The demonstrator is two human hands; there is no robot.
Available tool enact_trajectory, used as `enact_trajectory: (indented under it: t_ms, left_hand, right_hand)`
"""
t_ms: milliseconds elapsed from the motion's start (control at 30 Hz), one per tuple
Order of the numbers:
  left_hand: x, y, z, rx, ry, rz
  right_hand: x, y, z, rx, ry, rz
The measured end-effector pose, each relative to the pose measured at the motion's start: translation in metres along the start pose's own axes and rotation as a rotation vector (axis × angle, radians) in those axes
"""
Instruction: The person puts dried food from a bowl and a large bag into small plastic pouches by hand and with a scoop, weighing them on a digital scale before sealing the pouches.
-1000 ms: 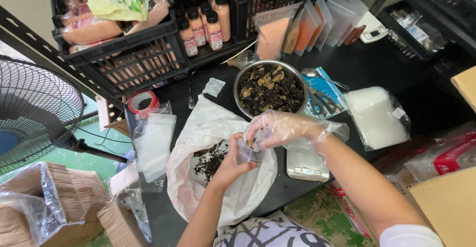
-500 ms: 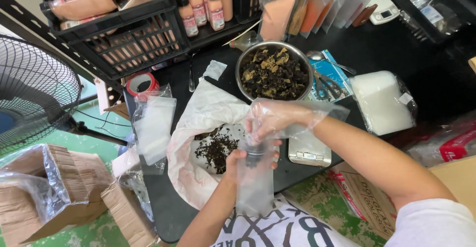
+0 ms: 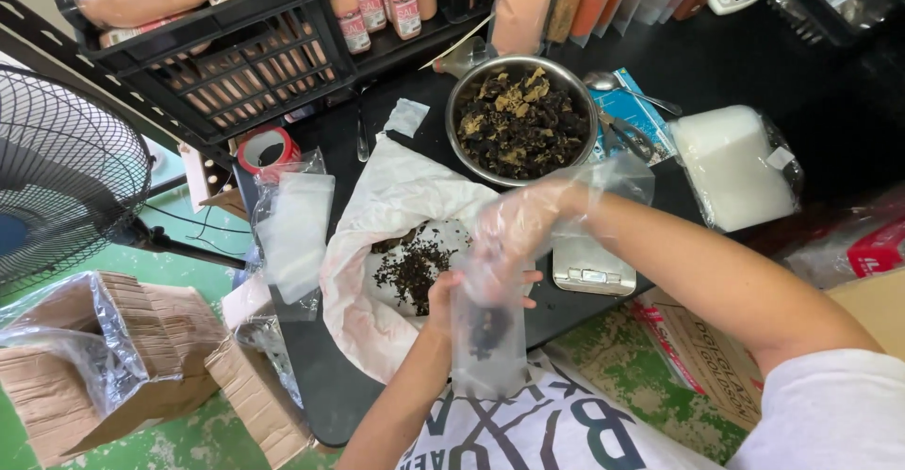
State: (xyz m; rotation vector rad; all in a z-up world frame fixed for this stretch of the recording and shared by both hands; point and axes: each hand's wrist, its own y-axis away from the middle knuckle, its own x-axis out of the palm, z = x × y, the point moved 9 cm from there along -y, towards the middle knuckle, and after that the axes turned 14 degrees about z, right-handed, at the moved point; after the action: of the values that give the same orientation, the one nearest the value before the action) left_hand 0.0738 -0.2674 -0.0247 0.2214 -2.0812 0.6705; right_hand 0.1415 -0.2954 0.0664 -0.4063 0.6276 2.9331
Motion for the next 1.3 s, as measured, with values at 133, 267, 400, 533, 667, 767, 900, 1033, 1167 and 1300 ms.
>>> enact_trajectory:
  t_ms: [133,267,400,533,667,767,900,1033,1167,1300]
  left_hand:
    - [0.03,-0.014,0.004,-0.091,0.146,-0.131]
    - [0.023,-0.009,0.024,-0.106,0.222,0.308]
    - [-0.02,0.008,0.063,-0.174,0.053,0.062]
    - [0.004,-0.007,0.023,-0.151,0.108,-0.41]
    - [-0.018,0.044,-0.022,-0.385,-0.24,-0.767]
    - [0.006,0.033,-0.063,-0.394,-0.617,-0.46]
    - [-0.014,0.061,-0.075,-0.172,-0.481,-0.489]
    - [0.022,0.057,-0.108,0.08,-0.396,-0.86]
    - [0.04,0.049,-0.124,0.087,-0.449,-0.899]
    - [0.04,0.044,-0.127,-0.073,-0.542,-0.945]
  right_hand:
    - [0.023,0.0,-0.007,0.068,-0.06,0.048]
    - [0.043,-0.01,-0.012,0.138,-0.111,0.134]
    - [0.062,-0.015,-0.015,0.189,-0.147,0.202]
    - [0.074,-0.014,-0.02,0.265,-0.198,0.267]
    - [0.043,0.001,-0.087,-0.674,0.017,0.108]
    - [0.0,0.028,0.006,-0.147,-0.038,-0.099]
    - [-0.017,0.051,0.018,0.24,-0.04,-0.281]
    - [-0.006,0.059,0.013,0.234,-0.398,-0.477]
    - [0.01,0.051,0.033,0.286,-0.166,-0.369]
    - [0.024,0.042,0.039,0.233,-0.038,-0.283]
